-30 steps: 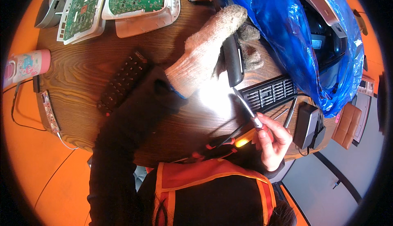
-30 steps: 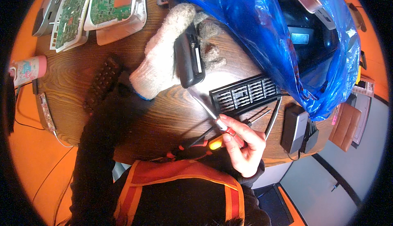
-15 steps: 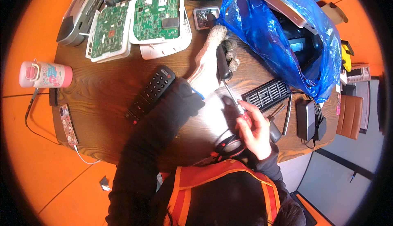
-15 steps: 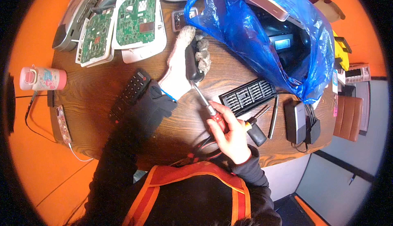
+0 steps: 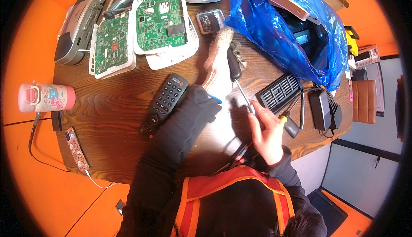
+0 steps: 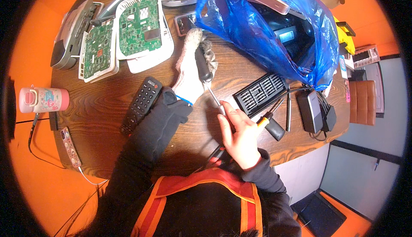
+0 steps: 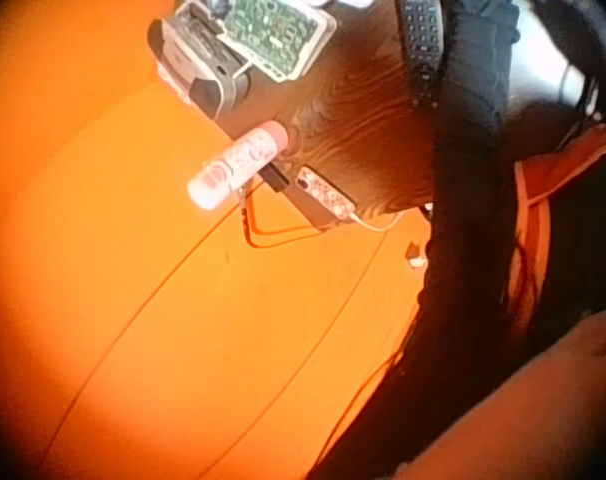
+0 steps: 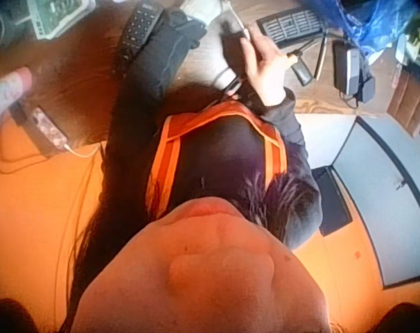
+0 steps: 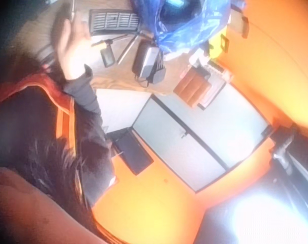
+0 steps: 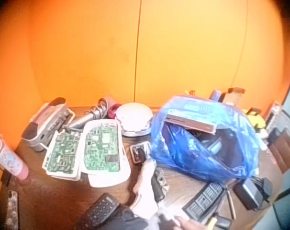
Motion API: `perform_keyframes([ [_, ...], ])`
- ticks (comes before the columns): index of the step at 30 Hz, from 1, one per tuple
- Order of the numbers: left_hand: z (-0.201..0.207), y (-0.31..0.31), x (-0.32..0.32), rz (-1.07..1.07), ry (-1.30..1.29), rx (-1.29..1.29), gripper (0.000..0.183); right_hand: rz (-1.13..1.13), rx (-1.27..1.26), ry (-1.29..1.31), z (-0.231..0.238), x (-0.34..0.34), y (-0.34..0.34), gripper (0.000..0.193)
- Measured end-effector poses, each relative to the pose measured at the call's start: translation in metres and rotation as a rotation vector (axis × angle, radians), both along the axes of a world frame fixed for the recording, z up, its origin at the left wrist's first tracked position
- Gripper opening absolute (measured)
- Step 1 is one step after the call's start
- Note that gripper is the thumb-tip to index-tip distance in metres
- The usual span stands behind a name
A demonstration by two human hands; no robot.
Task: The person disassembles several remote controls on a workbench using a screwdriver and pliers. They remove battery covers, unscrew casings, and separate internal components. The person handles multiple remotes one at a time, placing parts on the table.
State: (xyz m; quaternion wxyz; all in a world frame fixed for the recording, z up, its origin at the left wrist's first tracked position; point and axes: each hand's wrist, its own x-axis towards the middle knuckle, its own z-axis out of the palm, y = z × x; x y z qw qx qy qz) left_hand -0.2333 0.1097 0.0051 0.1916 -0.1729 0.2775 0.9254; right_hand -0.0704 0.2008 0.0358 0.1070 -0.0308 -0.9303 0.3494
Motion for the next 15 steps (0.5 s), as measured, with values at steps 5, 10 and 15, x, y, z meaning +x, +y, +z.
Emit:
perform_keyframes([
  [5, 0.003, 0.001, 0.004, -0.023, 0.053, -0.087, 0.028, -0.121, -0.519, -0.306, 0.009, 0.002, 0.007, 0.031],
  [10, 0.002, 0.001, 0.007, -0.016, 0.126, -0.132, 0.037, -0.142, -1.027, -0.463, 0.019, 0.003, 0.009, 0.029],
  [15, -0.001, 0.002, 0.006, 0.018, 0.102, -0.095, 0.03, -0.078, -1.199, -0.514, 0.02, 0.0, 0.013, 0.031],
])
